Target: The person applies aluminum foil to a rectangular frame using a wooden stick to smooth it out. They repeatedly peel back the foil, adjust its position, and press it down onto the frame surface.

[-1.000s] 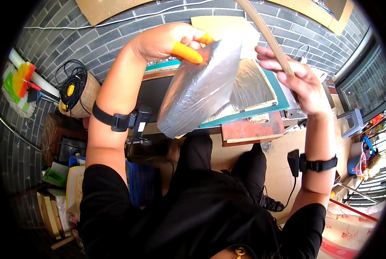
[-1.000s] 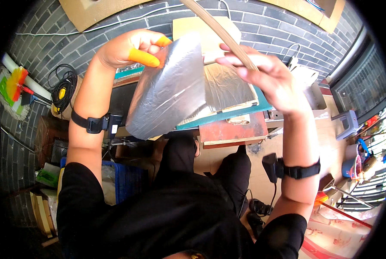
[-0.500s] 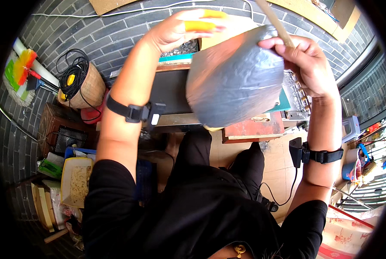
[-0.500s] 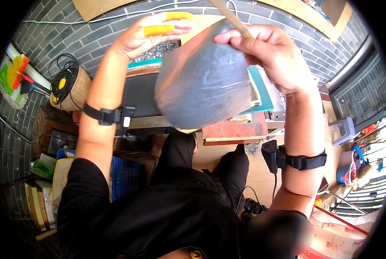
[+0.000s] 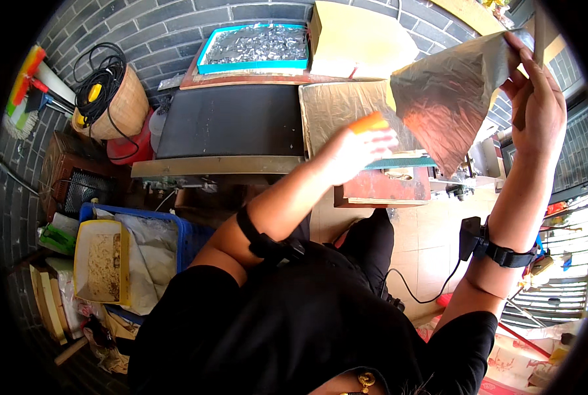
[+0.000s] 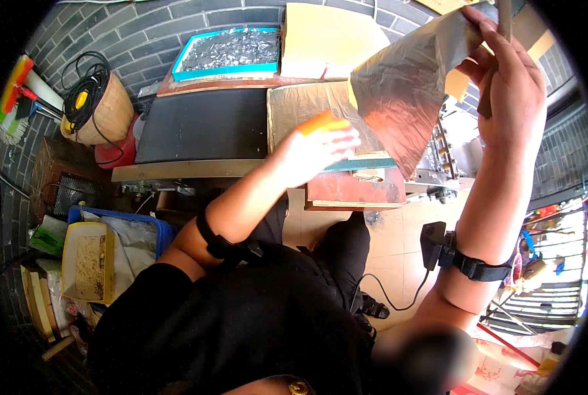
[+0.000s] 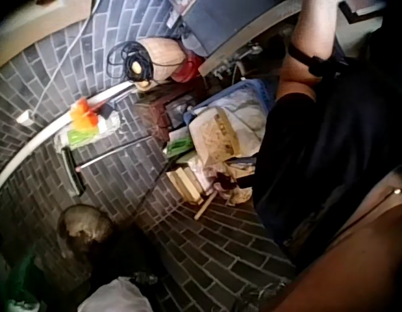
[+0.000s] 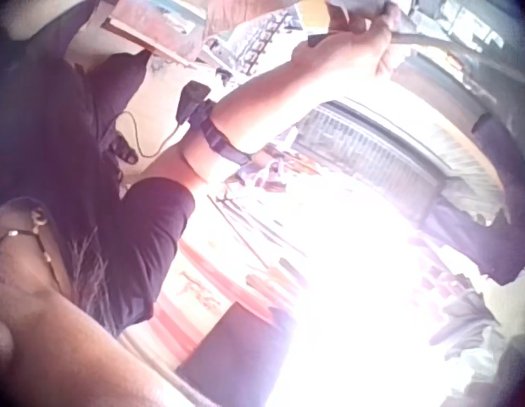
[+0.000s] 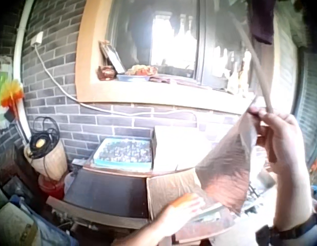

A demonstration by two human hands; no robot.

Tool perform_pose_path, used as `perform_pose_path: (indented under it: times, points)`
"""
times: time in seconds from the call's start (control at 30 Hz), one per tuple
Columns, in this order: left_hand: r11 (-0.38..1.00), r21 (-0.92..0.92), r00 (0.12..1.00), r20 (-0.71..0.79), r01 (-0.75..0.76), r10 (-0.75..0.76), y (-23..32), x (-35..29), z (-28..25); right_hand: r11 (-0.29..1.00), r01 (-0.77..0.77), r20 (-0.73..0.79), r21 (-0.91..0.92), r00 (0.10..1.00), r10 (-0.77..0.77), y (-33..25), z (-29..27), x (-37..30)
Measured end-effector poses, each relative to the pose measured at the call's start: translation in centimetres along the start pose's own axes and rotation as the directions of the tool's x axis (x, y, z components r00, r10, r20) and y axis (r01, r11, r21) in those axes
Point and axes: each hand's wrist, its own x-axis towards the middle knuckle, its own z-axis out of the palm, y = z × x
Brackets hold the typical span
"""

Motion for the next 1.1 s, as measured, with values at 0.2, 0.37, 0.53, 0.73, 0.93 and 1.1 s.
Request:
perform_pose_path:
  times: [0.2, 0.37, 0.53, 0.73, 0.93, 1.1]
  points:
    - [0.89, -0.252, 0.89, 0.36, 0.38, -0.278, -1.5, -0.6, 3.6, 0.993, -0.002, -0.1, 0.114, 0.995, 0.014, -1.2, 0.3, -1.7]
    - [0.963, -0.25, 0.974, 0.225, 0.097, -0.04, 0.8, 0.1, 0.1, 0.993, -0.111, -0.082, 0.036, 0.99, 0.114, 1.0, -0.5, -2.5]
    - [1.0, -0.027, 0.998, -0.057, -0.015, 0.013, 4.2, 1.2, -1.9, 0.948, -0.25, -0.117, 0.195, 0.954, 0.276, 4.8, 0.1, -2.2]
    - [0.97, 0.225, 0.982, -0.141, -0.09, 0.124, 10.7, 5.8, -1.6, 0.892, -0.362, -0.09, 0.269, 0.913, 0.398, 8.9, 1.0, 0.8]
    - [0.858, 0.507, 0.956, -0.206, -0.081, 0.211, 12.8, 5.1, -1.3, 0.862, -0.396, -0.121, 0.315, 0.884, 0.451, 10.2, 2.5, -3.0]
    - [0.739, 0.652, 0.887, -0.428, 0.169, 0.175, 9.0, 1.6, -4.8, 0.72, -0.627, -0.063, 0.297, 0.74, 0.67, 14.6, 3.7, -9.5]
